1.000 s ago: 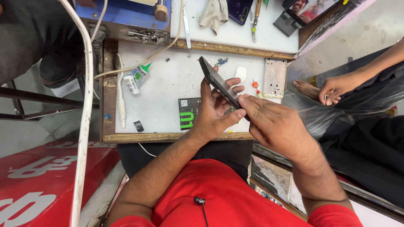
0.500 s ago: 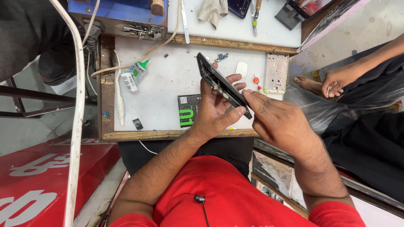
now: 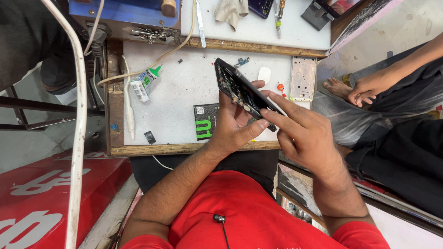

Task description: The person applies adhesive to the back cover of a smartphone, then assembles the device by placing the back cover onto the phone body. They press the edges to secure the cover and inspect the assembled phone.

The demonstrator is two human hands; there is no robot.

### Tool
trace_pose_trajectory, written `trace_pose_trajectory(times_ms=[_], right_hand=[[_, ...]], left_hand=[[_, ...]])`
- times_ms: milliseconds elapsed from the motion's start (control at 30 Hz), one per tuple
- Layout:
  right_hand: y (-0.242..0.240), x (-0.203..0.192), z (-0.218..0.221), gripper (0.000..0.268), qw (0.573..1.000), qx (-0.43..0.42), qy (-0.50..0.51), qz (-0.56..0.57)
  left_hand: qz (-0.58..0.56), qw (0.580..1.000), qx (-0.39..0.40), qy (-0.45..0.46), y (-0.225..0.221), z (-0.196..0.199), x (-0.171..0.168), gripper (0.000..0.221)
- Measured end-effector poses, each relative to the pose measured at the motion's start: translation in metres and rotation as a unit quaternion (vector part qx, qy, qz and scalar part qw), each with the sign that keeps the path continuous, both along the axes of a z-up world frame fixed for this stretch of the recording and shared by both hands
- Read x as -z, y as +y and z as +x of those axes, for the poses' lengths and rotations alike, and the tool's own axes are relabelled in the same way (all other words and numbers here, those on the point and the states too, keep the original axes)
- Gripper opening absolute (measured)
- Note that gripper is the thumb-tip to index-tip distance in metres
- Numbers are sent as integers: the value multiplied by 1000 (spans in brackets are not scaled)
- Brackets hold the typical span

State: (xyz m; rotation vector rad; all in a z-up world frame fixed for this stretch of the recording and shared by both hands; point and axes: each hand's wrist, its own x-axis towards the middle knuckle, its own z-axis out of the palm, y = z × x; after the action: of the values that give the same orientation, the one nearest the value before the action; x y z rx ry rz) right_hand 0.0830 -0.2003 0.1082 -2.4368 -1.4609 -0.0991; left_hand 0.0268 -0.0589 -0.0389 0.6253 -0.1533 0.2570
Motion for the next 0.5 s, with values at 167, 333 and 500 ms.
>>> trace_pose_trajectory(times_ms=[167, 333, 500], right_hand=[[17, -11, -6, 48, 996, 58, 37, 54], [35, -8, -4, 32, 990, 59, 64, 114], [40, -8, -5, 25, 984, 61, 99, 135]], left_hand=[[1, 1000, 0, 31, -11, -3, 8, 98], [36, 999, -15, 21, -22, -2, 12, 103], [62, 998, -4, 23, -23, -4, 11, 114]])
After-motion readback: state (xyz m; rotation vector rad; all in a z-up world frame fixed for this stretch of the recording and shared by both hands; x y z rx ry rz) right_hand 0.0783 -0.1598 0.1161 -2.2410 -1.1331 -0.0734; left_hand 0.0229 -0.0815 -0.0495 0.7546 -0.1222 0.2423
